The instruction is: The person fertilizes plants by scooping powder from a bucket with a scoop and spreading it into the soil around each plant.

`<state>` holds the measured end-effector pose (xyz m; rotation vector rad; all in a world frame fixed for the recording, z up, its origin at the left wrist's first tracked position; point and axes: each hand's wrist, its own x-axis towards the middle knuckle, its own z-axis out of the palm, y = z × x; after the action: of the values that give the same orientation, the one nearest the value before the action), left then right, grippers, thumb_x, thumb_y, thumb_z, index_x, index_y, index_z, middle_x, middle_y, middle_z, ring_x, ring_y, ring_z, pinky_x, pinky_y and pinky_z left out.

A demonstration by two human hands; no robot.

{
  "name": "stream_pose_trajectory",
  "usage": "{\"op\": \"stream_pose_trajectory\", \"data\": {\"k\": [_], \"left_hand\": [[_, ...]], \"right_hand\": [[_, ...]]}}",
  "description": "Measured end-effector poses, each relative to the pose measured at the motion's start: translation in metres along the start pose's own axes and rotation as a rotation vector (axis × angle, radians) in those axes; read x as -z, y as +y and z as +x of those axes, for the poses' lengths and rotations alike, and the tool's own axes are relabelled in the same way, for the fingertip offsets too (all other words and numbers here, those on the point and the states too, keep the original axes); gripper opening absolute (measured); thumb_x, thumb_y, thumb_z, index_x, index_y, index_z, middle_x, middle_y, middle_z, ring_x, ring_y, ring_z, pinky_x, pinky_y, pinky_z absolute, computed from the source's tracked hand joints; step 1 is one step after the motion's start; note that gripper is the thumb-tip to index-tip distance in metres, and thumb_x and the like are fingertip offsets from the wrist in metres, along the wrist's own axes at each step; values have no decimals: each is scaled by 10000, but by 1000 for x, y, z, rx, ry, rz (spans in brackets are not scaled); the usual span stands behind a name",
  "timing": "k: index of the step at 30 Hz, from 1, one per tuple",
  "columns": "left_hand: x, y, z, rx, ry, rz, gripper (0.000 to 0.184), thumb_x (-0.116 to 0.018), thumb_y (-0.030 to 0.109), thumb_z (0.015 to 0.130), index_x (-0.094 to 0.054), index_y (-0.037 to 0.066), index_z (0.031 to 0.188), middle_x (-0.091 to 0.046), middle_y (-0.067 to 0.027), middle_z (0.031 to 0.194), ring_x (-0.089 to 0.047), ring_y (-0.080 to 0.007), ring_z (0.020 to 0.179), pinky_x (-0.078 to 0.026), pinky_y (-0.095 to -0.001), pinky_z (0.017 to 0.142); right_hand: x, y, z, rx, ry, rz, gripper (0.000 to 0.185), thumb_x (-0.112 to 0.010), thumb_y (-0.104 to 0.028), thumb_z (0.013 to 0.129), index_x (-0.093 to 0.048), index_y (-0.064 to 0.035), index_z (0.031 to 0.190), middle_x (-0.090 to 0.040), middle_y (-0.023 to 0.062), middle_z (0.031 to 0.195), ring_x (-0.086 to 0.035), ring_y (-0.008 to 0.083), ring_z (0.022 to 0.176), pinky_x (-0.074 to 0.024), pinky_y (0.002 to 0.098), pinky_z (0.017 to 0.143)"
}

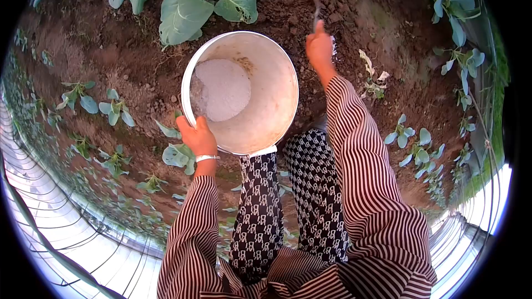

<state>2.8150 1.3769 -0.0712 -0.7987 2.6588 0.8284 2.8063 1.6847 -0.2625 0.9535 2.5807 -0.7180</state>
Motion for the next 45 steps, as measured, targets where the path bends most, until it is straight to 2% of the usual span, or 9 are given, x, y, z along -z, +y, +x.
{"op": "stream_pose_trajectory", "data": {"k": [6,15,19,23,27,30,33,38,45], "left_hand": [[-5,-3,-1,-29,17,12,177,-511,82,799,-422,-19,913,-509,-145,786,-474,-226,672,-423,-370,648],[-9,-4,3,12,-7,-68,247,-518,150,813,-454,-42,955,-528,-166,856,-509,-234,765,-429,-362,729],[-12,-4,6,50,-30,-58,285,-522,172,806,-466,-55,969,-541,-171,887,-504,-240,784,-425,-367,755],[-21,14,-1,51,-13,-6,288,-540,183,772,-481,-59,917,-538,-160,879,-497,-242,774,-421,-370,746],[-33,27,-12,28,13,-65,298,-557,179,733,-494,-67,889,-531,-154,873,-496,-241,777,-417,-375,742],[-33,21,-14,25,13,-22,318,-558,185,727,-493,-71,905,-535,-168,885,-506,-258,798,-418,-389,756],[-36,18,-11,21,2,16,302,-539,191,766,-482,-67,912,-543,-173,893,-503,-254,794,-418,-381,757],[-38,36,-22,17,5,47,306,-531,201,789,-475,-75,910,-555,-186,893,-506,-260,789,-414,-392,764],[-45,39,-25,35,52,32,366,-547,215,737,-529,-101,919,-564,-202,901,-525,-281,798,-419,-398,769]], "right_hand": [[5,-3,-26,235,-79,169,560,-572,-127,787,-427,38,1302,-603,287,830,-599,416,770,-471,465,684],[67,132,-74,-113,378,291,463,-570,-186,836,-482,-29,1263,-630,212,879,-604,380,779,-473,431,714],[87,151,-177,-843,29,990,184,-529,-170,898,-585,-91,1054,-466,20,528,-421,93,384,-328,268,330],[45,181,-250,-1332,180,1185,188,-576,-170,874,-602,-99,1046,-517,7,642,-458,118,464,-393,276,391],[-87,234,-217,-955,-136,282,219,-627,-197,817,-601,-76,997,-566,-17,730,-567,107,716,-464,271,622],[-22,167,-145,-1424,-198,810,199,-604,-205,829,-578,-50,951,-592,35,805,-606,167,736,-470,302,568],[-25,142,-142,-1301,25,1330,220,-575,-214,852,-547,-17,946,-501,42,668,-461,178,506,-349,318,406],[3,123,-151,-974,75,1052,255,-505,-78,861,-521,-84,1116,-403,0,561,-372,90,405,-305,261,340],[-2,123,-214,-1414,222,1241,160,-500,-94,878,-442,-101,1026,-437,21,593,-385,130,398,-278,299,313]]}}
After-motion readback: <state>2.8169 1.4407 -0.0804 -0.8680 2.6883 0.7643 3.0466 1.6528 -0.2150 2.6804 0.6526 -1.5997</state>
